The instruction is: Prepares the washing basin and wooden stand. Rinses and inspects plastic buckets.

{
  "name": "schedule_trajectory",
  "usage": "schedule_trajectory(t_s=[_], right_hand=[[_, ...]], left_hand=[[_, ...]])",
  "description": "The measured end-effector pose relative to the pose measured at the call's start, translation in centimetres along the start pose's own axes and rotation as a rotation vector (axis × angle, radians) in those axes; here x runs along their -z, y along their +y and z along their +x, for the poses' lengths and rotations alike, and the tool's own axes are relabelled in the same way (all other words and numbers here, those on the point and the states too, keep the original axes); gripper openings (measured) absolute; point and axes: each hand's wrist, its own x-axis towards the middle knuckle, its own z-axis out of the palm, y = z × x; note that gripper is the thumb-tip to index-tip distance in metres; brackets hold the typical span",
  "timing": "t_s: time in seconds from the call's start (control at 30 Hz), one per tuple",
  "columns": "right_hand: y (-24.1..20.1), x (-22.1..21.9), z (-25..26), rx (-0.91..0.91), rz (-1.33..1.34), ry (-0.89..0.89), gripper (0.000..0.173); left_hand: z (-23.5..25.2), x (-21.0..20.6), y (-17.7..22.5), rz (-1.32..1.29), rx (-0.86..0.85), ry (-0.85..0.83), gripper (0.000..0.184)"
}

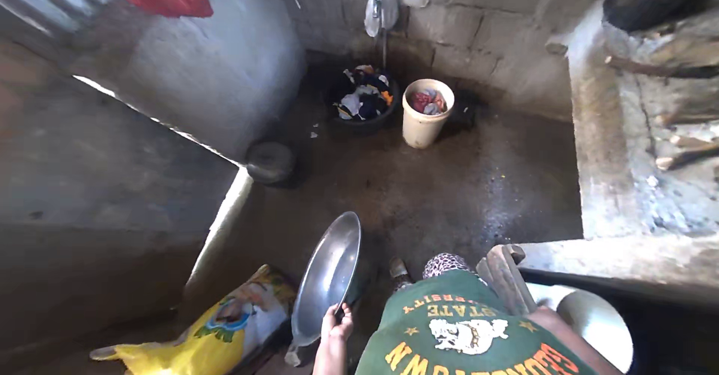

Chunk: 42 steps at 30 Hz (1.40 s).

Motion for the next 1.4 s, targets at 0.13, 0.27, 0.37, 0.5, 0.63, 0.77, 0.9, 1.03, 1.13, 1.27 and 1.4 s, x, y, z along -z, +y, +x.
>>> schedule_trajectory(t_s=[0.13,0.27,0.37,0.5,0.63,0.77,0.9,1.03,1.13,1.27,1.4], right_hand=[[-5.7,3.0,4.2,-0.005,-0.125,0.005,0.058],[-13.7,6.2,8.0,0.040,-0.274,-0.011,0.060],[-21.3,8.5,9.5,0.092,-0.375,-0.035,0.058],[-31.5,10.6,11.7,0.181,-0.515,-0.036,0.059],[-41.3,11.3,13.2,0.286,-0.594,0.005,0.068],[-51.3,10.6,14.0,0.388,-0.704,0.051,0.085],[-59.9,8.6,16.6,0.448,-0.687,0.048,0.081],[-65.8,5.7,19.6,0.476,-0.605,-0.018,0.077],[-68.9,3.2,21.9,0.511,-0.545,-0.055,0.073],[-72.4,-0.7,25.0,0.565,-0.545,-0.126,0.073],[-75.7,-4.0,27.1,0.618,-0.589,-0.229,0.067]], left_hand=[[1.7,-3.1,1.0,-0.006,0.025,0.047,0.007],[2.4,-6.2,2.1,-0.030,-0.003,0.127,0.013],[2.6,-8.9,2.6,-0.022,-0.005,0.166,0.011],[3.3,-12.6,3.2,-0.063,-0.024,0.208,0.011],[6.1,-16.3,4.4,-0.099,-0.039,0.215,0.010],[10.7,-20.3,5.9,-0.145,-0.066,0.208,0.012],[17.3,-24.0,7.7,-0.172,-0.069,0.209,0.018],[23.9,-26.6,8.9,-0.160,-0.090,0.203,0.019],[27.8,-27.9,9.1,-0.120,-0.108,0.208,0.017],[31.7,-27.7,8.8,-0.117,-0.129,0.211,0.016],[34.4,-26.2,7.8,-0.174,-0.149,0.216,0.014]])
